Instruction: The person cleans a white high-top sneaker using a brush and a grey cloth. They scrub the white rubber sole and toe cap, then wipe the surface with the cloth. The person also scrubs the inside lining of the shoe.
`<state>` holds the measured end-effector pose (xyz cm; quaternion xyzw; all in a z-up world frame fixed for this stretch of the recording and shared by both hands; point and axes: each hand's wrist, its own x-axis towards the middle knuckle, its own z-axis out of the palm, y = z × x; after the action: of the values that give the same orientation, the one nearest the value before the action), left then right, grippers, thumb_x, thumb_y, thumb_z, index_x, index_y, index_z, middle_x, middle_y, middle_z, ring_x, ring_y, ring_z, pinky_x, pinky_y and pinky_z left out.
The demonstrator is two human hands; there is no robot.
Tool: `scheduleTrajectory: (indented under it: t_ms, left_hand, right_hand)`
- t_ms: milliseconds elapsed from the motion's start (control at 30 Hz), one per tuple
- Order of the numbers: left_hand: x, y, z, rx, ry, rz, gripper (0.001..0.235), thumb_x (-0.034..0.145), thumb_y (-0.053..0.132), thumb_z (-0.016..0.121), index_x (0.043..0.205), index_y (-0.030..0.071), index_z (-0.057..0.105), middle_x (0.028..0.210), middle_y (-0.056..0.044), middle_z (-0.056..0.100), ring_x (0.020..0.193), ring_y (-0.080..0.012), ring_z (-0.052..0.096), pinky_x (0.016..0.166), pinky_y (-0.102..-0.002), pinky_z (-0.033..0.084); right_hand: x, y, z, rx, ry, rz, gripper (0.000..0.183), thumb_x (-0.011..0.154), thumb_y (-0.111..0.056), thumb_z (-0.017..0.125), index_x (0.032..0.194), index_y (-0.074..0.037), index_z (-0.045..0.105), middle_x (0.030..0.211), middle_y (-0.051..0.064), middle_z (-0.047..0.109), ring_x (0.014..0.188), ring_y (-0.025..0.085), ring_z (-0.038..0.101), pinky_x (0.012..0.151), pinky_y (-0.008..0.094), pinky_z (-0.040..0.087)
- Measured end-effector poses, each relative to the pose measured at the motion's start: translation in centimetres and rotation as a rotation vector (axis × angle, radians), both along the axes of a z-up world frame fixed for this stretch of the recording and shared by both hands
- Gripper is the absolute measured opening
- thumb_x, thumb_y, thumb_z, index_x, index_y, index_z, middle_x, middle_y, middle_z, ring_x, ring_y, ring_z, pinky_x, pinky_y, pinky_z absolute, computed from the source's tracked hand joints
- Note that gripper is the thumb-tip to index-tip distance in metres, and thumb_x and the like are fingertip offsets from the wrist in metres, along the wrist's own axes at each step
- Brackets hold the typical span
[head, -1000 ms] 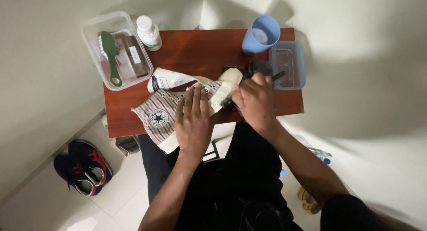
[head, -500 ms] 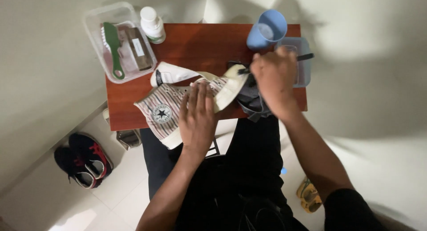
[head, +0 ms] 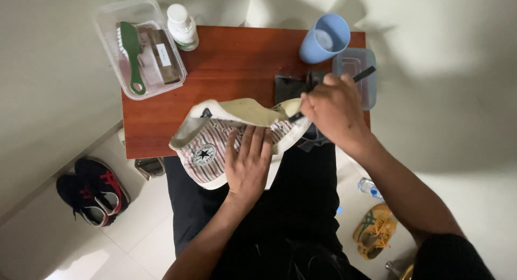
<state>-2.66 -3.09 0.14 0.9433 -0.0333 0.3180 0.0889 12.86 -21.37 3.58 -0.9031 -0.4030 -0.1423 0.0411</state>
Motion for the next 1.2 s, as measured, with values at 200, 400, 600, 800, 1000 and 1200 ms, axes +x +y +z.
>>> scheduleTrajectory:
  t_ms: [200, 400, 600, 800, 1000, 1200]
  left_hand:
    - [0.2, 0.5, 1.5, -0.002, -0.004, -0.023, 0.021, 0.089, 0.007, 0.077, 0.107, 0.007, 0.067, 0.105, -0.009, 0.073, 0.102, -0.0225, 0.074, 0.1, -0.049, 0.052]
    - [0.3, 0.2, 0.1, 0.017, 0.002, 0.001, 0.022, 0.089, 0.011, 0.077, 0.108, 0.009, 0.067, 0.105, -0.008, 0.072, 0.098, -0.0209, 0.073, 0.095, -0.047, 0.057]
    - [0.7, 0.5, -0.2, 0.014, 0.002, 0.013, 0.018, 0.09, 0.014, 0.075, 0.105, 0.01, 0.066, 0.102, -0.006, 0.072, 0.094, -0.0189, 0.073, 0.097, -0.045, 0.056]
    - [0.8, 0.9, -1.9, -0.001, 0.043, -0.025, 0.028, 0.086, 0.019, 0.077, 0.11, 0.01, 0.065, 0.104, -0.005, 0.072, 0.097, -0.018, 0.073, 0.1, -0.046, 0.054]
    - [1.4, 1.8, -0.7, -0.081, 0.107, -0.051, 0.038, 0.076, 0.02, 0.085, 0.109, 0.013, 0.068, 0.104, -0.003, 0.075, 0.098, -0.0188, 0.074, 0.102, -0.041, 0.05]
    - [0.7, 3.0, -0.7, -0.152, 0.127, -0.128, 0.071, 0.05, 0.02, 0.096, 0.114, 0.011, 0.067, 0.111, -0.005, 0.075, 0.103, -0.0237, 0.072, 0.105, -0.047, 0.048]
  right_hand:
    - [2.7, -0.9, 0.4, -0.136, -0.158, -0.008, 0.039, 0.092, -0.028, 0.076, 0.056, -0.016, 0.064, 0.051, 0.006, 0.057, 0.065, 0.029, 0.059, 0.064, 0.044, 0.044]
    - [2.8, -0.7, 0.1, -0.144, -0.115, 0.095, 0.035, 0.091, -0.028, 0.074, 0.057, -0.021, 0.067, 0.053, 0.005, 0.059, 0.063, 0.028, 0.058, 0.061, 0.044, 0.043]
    - [2.6, -2.5, -2.7, 0.19, 0.195, 0.142, 0.053, 0.103, -0.024, 0.062, 0.052, -0.012, 0.052, 0.05, 0.007, 0.05, 0.06, 0.03, 0.051, 0.061, 0.039, 0.044]
    - [3.5, -4.6, -5.2, 0.223, 0.113, -0.12, 0.055, 0.108, -0.018, 0.062, 0.056, -0.01, 0.049, 0.053, 0.01, 0.042, 0.062, 0.031, 0.048, 0.065, 0.044, 0.041]
    - [1.2, -3.2, -4.7, 0.303, 0.156, -0.079, 0.058, 0.108, -0.025, 0.061, 0.055, -0.007, 0.047, 0.055, 0.015, 0.046, 0.059, 0.037, 0.048, 0.062, 0.049, 0.039]
    - [-0.5, -1.4, -1.2, 0.368, 0.333, -0.168, 0.061, 0.113, -0.026, 0.045, 0.052, -0.015, 0.041, 0.05, 0.005, 0.037, 0.057, 0.028, 0.041, 0.068, 0.041, 0.039]
